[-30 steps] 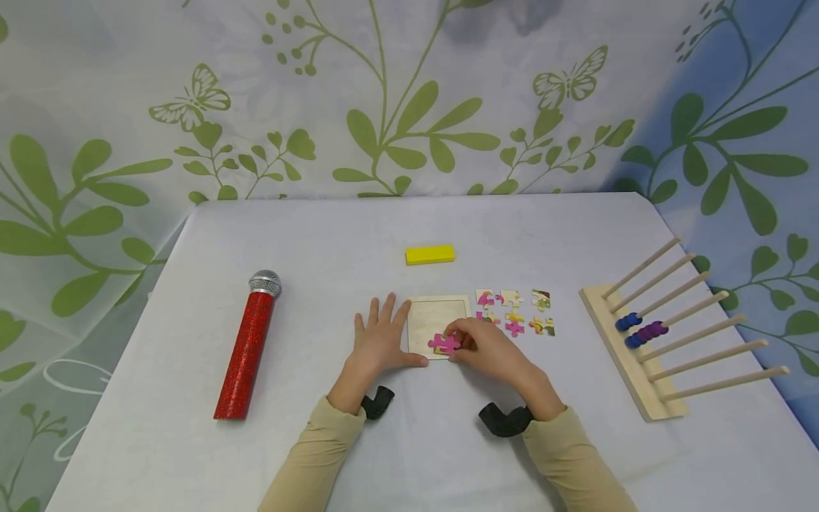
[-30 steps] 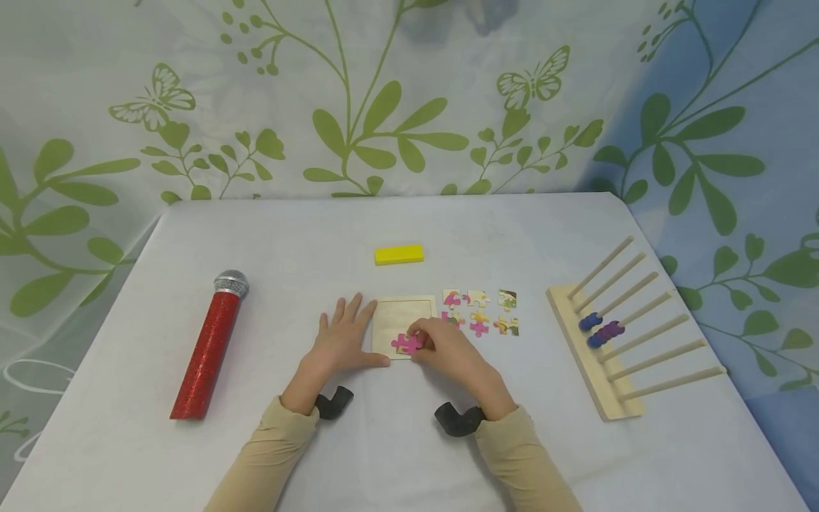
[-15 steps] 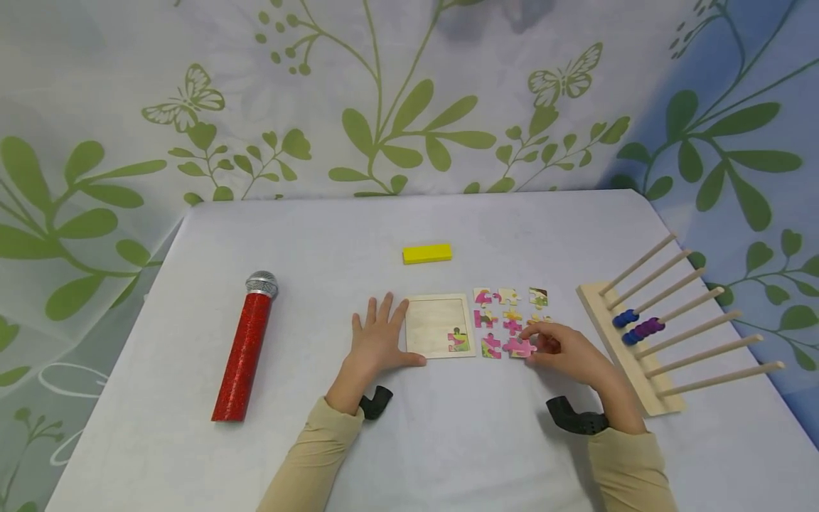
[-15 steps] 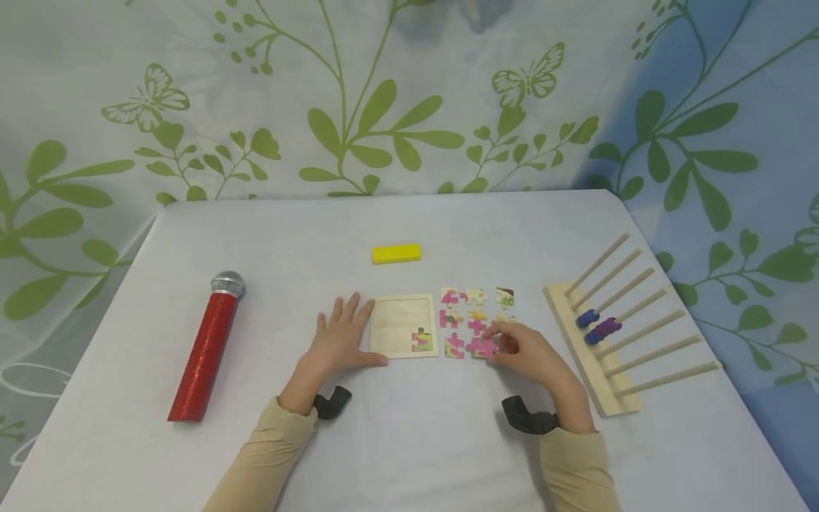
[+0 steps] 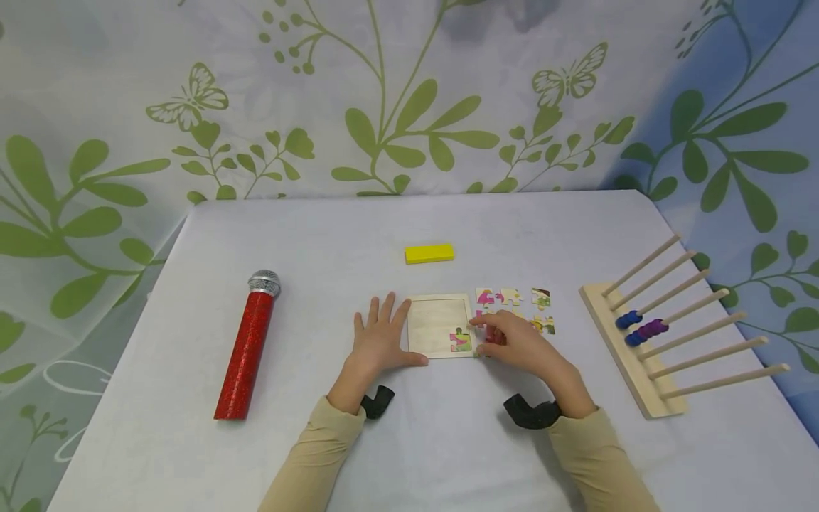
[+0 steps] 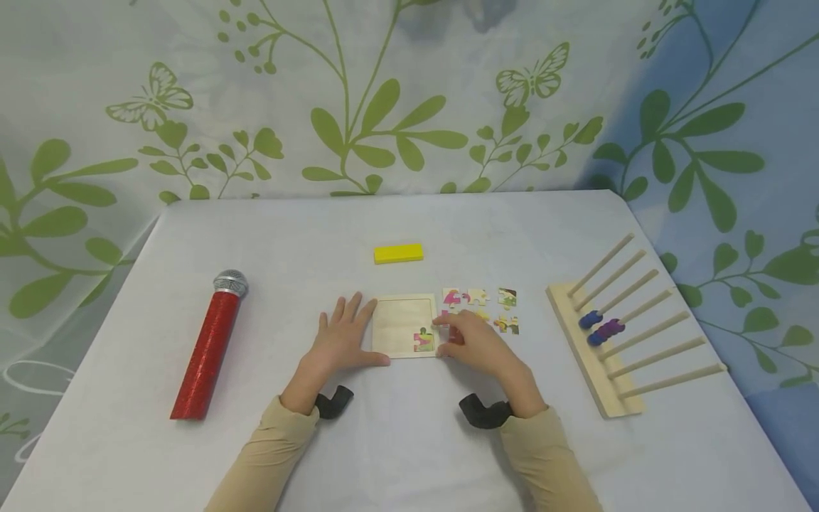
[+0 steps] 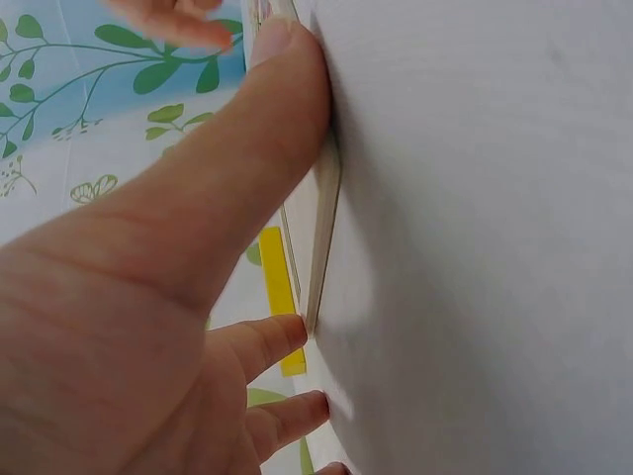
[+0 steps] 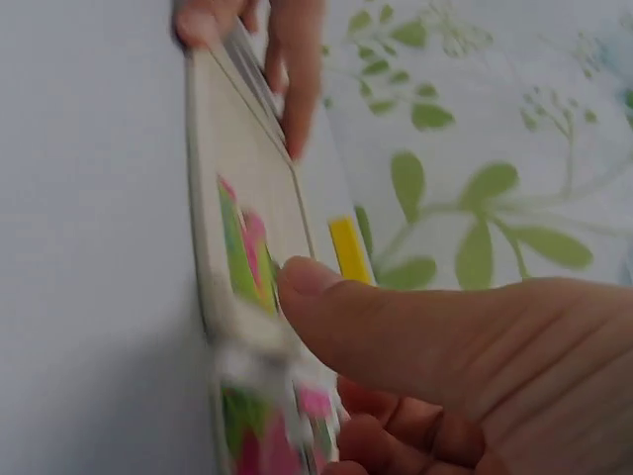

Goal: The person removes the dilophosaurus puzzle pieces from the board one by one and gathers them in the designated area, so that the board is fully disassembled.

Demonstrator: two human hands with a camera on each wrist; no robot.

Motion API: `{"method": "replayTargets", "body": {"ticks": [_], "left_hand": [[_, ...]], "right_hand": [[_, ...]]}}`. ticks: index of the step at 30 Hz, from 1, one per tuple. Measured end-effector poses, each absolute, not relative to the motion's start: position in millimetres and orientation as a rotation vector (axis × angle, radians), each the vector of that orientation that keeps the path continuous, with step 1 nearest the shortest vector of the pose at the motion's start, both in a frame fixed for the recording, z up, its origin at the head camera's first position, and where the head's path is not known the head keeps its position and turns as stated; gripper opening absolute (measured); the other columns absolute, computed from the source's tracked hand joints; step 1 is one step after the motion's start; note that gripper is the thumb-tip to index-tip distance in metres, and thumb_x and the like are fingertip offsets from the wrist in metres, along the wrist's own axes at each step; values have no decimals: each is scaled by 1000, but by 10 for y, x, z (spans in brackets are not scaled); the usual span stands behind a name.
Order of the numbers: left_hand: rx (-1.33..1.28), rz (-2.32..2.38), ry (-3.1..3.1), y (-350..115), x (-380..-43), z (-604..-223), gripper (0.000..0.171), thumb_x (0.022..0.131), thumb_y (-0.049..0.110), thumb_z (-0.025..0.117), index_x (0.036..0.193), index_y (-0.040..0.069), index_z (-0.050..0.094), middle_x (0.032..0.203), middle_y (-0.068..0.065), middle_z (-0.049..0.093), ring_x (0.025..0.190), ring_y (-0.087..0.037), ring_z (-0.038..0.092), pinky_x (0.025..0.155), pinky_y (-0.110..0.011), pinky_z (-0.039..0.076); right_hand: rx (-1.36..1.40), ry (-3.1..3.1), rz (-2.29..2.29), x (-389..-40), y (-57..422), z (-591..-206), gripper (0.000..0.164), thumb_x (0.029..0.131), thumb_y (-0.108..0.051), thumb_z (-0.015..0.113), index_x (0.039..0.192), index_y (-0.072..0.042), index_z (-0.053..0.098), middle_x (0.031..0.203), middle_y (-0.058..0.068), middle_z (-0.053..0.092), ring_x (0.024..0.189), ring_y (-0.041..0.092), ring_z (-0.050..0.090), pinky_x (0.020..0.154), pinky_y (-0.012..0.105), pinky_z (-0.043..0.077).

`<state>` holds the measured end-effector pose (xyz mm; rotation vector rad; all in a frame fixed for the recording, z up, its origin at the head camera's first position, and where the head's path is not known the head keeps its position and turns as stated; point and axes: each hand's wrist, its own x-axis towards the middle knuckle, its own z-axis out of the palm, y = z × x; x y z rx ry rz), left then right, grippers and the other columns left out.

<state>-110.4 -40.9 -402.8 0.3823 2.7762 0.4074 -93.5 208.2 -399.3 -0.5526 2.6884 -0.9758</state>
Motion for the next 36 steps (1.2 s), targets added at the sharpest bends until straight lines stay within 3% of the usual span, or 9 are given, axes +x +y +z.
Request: {"method": "replayTargets", "body": {"ticks": [9, 14, 19, 28, 36], "left_hand": [[385, 417, 2767, -404, -1106, -4032, 104, 63, 59, 72, 144, 15, 24, 149, -13, 13, 134, -37, 7, 100, -60, 11], [387, 412, 2769, -408, -1103, -4048, 104, 63, 59, 72, 144, 16, 24, 149, -13, 13, 134, -37, 7, 100, -61, 11], [391, 416, 2775, -412, -1104, -4062, 104, 62, 59, 72, 144, 15, 25, 149, -14, 14, 134, -38, 8, 100, -61, 11], [394, 413, 2776, -424, -1111, -4070, 104, 62, 60, 72, 144, 15, 24, 149, -13, 13, 134, -37, 7, 100, -61, 11], [388, 406, 2772, -440, -1116, -4082, 105, 63, 60, 71, 145, 16, 22, 149, -13, 11, 134, -37, 5, 100, -61, 10]], "right_hand": [[-479, 2724, -818, -951, 1774, -4017, 44, 73, -16, 76, 113, -7, 61, 79, 2, 43, 71, 15, 41, 59, 28, 37], [-484, 2757, -854, -922, 1763, -4022, 42, 72, -14, 77, 109, -12, 58, 89, 4, 48, 83, 20, 44, 71, 34, 43], [-556, 2758, -897, -918, 1760, -4042, 42, 71, -10, 77, 107, -9, 54, 94, 3, 52, 89, 21, 46, 81, 39, 42], [-567, 2684, -1012, -935, 1849, -4031, 41, 73, -10, 75, 108, -6, 55, 93, 1, 53, 84, 19, 48, 75, 34, 44], [-475, 2602, -1209, -894, 2559, -3893, 41, 76, -12, 73, 113, -6, 55, 91, 7, 52, 76, 21, 48, 62, 29, 42]]}}
